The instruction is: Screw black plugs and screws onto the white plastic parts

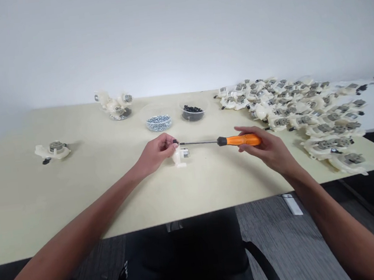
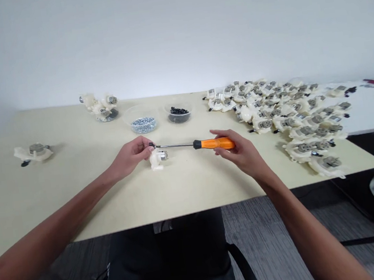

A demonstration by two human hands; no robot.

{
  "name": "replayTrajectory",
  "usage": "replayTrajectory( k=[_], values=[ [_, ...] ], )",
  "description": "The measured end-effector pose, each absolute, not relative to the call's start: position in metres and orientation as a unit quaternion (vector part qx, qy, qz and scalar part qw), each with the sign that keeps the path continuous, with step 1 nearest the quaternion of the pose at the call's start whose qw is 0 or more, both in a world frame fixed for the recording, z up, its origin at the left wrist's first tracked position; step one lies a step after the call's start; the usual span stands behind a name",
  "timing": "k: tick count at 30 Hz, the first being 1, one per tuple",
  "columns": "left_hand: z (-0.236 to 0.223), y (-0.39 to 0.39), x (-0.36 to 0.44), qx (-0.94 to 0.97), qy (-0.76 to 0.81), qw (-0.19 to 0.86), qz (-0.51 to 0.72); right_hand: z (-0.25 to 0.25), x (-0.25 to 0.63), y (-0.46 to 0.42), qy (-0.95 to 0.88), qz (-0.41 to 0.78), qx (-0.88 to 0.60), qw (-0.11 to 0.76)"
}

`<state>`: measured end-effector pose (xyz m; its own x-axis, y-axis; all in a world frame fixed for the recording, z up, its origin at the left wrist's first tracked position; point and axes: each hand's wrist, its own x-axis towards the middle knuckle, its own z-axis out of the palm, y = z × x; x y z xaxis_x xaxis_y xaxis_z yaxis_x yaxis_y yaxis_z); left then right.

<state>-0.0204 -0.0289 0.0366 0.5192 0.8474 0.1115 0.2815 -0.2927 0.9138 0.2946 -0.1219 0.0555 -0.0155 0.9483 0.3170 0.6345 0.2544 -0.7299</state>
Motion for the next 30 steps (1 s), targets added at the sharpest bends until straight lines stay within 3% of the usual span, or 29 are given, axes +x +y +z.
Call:
replayTrajectory(
  k=[4,9,15,23,30],
  values=[
    [0.035,-0.029,-0.02,0.753,0.376,0.445,0.307,0.062,0.294,-0.122,-0.641,0.267,-0.568,0.442],
    [0.033,-0.028,-0.022,0.749,0.374,0.448,0.314,0.057,0.294,-0.118,-0.621,0.357,-0.552,0.426],
    [0.034,-0.031,-0.021,0.754,0.363,0.444,0.319,0.055,0.297,-0.112,-0.617,0.323,-0.549,0.462],
    [0.035,-0.035,-0.022,0.749,0.368,0.448,0.32,0.053,0.297,-0.113,-0.591,0.365,-0.544,0.47],
    [0.034,-0.031,-0.023,0.747,0.357,0.46,0.32,0.051,0.291,-0.116,-0.568,0.382,-0.587,0.432]
  ],
)
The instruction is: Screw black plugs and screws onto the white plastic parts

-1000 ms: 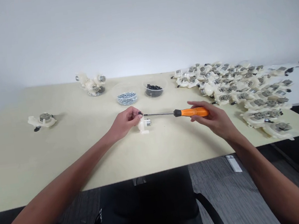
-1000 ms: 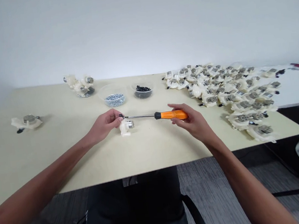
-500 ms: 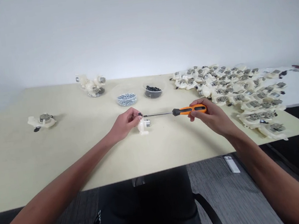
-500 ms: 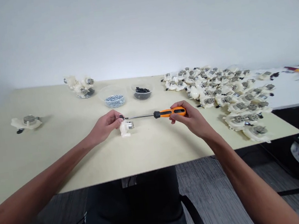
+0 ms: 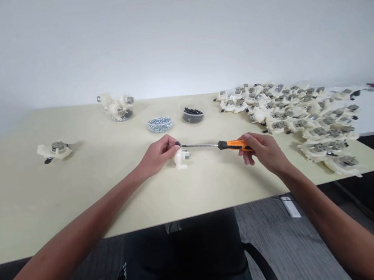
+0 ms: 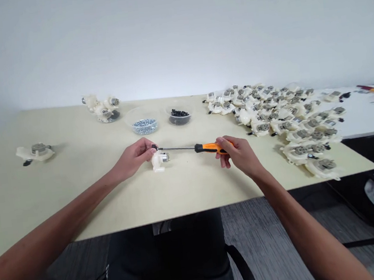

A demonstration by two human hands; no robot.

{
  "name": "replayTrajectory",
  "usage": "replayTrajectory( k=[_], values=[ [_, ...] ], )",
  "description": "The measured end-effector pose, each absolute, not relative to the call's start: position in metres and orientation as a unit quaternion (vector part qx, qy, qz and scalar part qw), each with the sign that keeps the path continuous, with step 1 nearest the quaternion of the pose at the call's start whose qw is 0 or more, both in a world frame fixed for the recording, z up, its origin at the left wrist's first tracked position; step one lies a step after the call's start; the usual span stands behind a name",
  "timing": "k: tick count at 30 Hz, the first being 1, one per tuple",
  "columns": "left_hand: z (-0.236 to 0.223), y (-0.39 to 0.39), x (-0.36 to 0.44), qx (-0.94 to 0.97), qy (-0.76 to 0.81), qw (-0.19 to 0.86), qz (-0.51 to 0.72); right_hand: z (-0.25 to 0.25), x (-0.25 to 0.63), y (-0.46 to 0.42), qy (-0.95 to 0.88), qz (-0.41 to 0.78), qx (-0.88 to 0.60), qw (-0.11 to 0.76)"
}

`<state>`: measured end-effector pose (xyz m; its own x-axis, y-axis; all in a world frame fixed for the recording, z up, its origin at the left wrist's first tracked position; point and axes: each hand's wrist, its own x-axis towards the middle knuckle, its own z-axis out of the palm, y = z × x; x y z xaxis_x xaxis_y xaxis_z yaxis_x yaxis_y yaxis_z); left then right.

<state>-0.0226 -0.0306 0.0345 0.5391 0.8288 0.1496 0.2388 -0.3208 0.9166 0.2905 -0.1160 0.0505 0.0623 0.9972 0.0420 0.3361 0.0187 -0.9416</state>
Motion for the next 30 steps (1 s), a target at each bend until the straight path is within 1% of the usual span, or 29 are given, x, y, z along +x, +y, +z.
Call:
replayTrajectory(
  k=[4,9,14,18,22,26,30],
  values=[
    [0.035,-0.028,-0.026,0.74,0.347,0.481,0.318,0.043,0.292,-0.115,-0.586,0.379,-0.556,0.452],
    [0.037,-0.028,-0.025,0.747,0.34,0.481,0.31,0.042,0.299,-0.114,-0.598,0.329,-0.559,0.47],
    [0.037,-0.028,-0.023,0.755,0.339,0.471,0.305,0.051,0.294,-0.12,-0.596,0.321,-0.603,0.423],
    [0.036,-0.028,-0.023,0.751,0.343,0.471,0.311,0.056,0.297,-0.123,-0.622,0.32,-0.599,0.391],
    [0.036,-0.031,-0.02,0.754,0.347,0.463,0.312,0.057,0.3,-0.126,-0.643,0.286,-0.606,0.37],
    [0.036,-0.035,-0.018,0.761,0.355,0.445,0.31,0.053,0.296,-0.13,-0.611,0.326,-0.617,0.374],
    [0.037,-0.034,-0.018,0.755,0.357,0.453,0.312,0.053,0.294,-0.136,-0.599,0.383,-0.605,0.36]
  ],
)
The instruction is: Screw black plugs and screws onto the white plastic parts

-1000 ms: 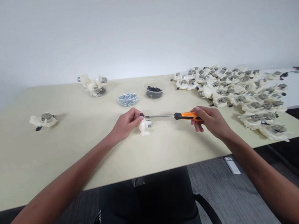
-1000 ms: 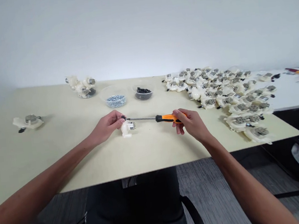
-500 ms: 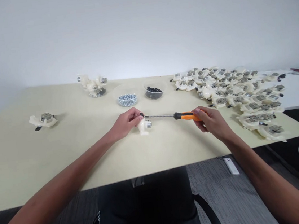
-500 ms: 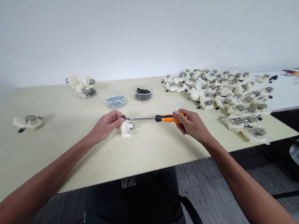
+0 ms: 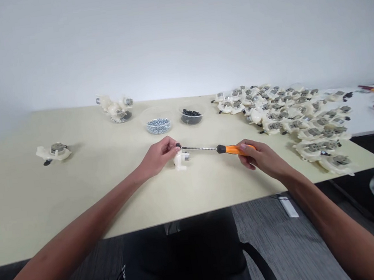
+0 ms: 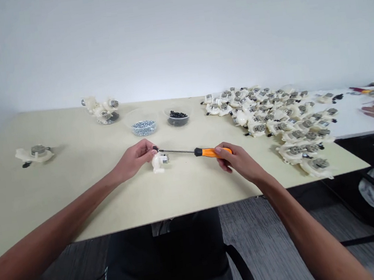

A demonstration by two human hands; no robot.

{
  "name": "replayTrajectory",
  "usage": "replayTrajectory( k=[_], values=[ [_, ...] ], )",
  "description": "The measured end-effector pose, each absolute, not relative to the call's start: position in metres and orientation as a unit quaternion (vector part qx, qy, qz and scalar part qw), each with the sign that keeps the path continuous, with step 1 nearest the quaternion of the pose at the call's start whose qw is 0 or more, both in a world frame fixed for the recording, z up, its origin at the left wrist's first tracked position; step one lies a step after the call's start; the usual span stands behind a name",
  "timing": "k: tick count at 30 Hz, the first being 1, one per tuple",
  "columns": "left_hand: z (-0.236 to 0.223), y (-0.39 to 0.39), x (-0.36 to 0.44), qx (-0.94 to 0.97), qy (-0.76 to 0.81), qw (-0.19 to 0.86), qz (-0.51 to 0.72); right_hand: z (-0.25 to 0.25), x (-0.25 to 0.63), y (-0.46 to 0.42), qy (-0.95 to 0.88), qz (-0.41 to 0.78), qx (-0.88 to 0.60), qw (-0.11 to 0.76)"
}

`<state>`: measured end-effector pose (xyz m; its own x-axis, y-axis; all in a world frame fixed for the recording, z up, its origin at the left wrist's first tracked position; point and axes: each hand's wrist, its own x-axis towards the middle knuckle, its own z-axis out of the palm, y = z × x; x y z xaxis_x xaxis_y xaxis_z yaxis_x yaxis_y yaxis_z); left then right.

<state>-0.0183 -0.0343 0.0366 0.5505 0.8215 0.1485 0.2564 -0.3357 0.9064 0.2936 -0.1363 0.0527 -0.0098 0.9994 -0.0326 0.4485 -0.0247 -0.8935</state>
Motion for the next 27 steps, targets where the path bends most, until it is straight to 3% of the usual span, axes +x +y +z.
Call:
replayTrajectory(
  k=[6,14,18,21,27],
  values=[
    [0.035,-0.035,-0.017,0.757,0.361,0.447,0.311,0.059,0.292,-0.141,-0.612,0.314,-0.609,0.395],
    [0.034,-0.038,-0.015,0.754,0.364,0.443,0.32,0.048,0.294,-0.136,-0.537,0.467,-0.584,0.391],
    [0.036,-0.037,-0.014,0.743,0.37,0.453,0.327,0.052,0.296,-0.139,-0.563,0.418,-0.555,0.447],
    [0.036,-0.04,-0.014,0.741,0.37,0.449,0.335,0.055,0.297,-0.137,-0.59,0.355,-0.586,0.428],
    [0.035,-0.04,-0.018,0.737,0.371,0.454,0.336,0.056,0.293,-0.128,-0.587,0.38,-0.612,0.369]
  ],
)
